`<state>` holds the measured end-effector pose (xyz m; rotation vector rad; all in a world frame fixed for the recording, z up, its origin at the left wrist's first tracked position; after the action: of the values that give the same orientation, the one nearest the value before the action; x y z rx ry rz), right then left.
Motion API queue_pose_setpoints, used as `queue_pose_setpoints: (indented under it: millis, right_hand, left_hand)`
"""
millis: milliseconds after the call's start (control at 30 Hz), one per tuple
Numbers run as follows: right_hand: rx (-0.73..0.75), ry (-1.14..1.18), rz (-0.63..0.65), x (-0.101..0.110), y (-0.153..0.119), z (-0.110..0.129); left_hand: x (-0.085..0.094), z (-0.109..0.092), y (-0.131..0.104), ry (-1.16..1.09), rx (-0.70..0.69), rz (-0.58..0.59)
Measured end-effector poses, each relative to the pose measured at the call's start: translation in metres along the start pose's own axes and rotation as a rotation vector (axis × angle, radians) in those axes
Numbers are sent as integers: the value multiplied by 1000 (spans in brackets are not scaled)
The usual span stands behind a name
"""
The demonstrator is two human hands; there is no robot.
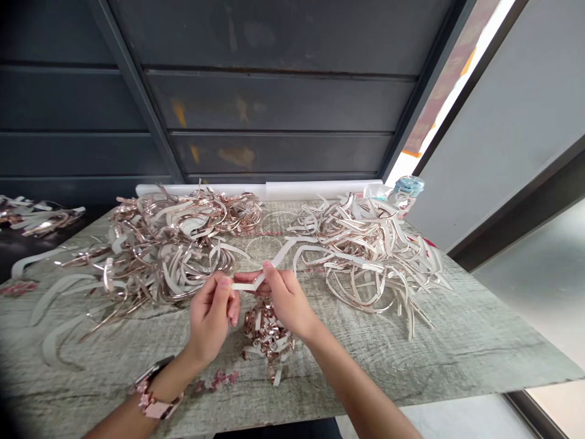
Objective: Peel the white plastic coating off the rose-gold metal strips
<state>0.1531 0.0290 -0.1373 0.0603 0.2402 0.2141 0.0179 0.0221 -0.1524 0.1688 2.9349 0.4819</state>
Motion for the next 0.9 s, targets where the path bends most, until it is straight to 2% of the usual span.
queue_pose_setpoints:
  millis: [100,567,733,900]
  right_hand:
    - [-40,188,0,0,4,-4]
    - [-118,408,-148,15,9,6]
    - [-81,432,-217,24,15,5]
    - [12,381,-235,29,17,6]
  left_hand:
    - [3,1,3,0,-1,-34]
    - [9,9,16,-25,65,-149]
    - [8,18,22,9,91,-163]
    - [15,18,30,68,45,-187]
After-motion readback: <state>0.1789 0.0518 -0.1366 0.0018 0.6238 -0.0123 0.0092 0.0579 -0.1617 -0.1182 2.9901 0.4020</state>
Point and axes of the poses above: each hand's wrist, its own y-axis towards the middle knuckle, its own x-axis out of the back of the hand, z = x × y, the point moved 3 cm from there along y, towards the middle knuckle, and after that the axes turned 4 degrees about y, right-handed, at the moved point
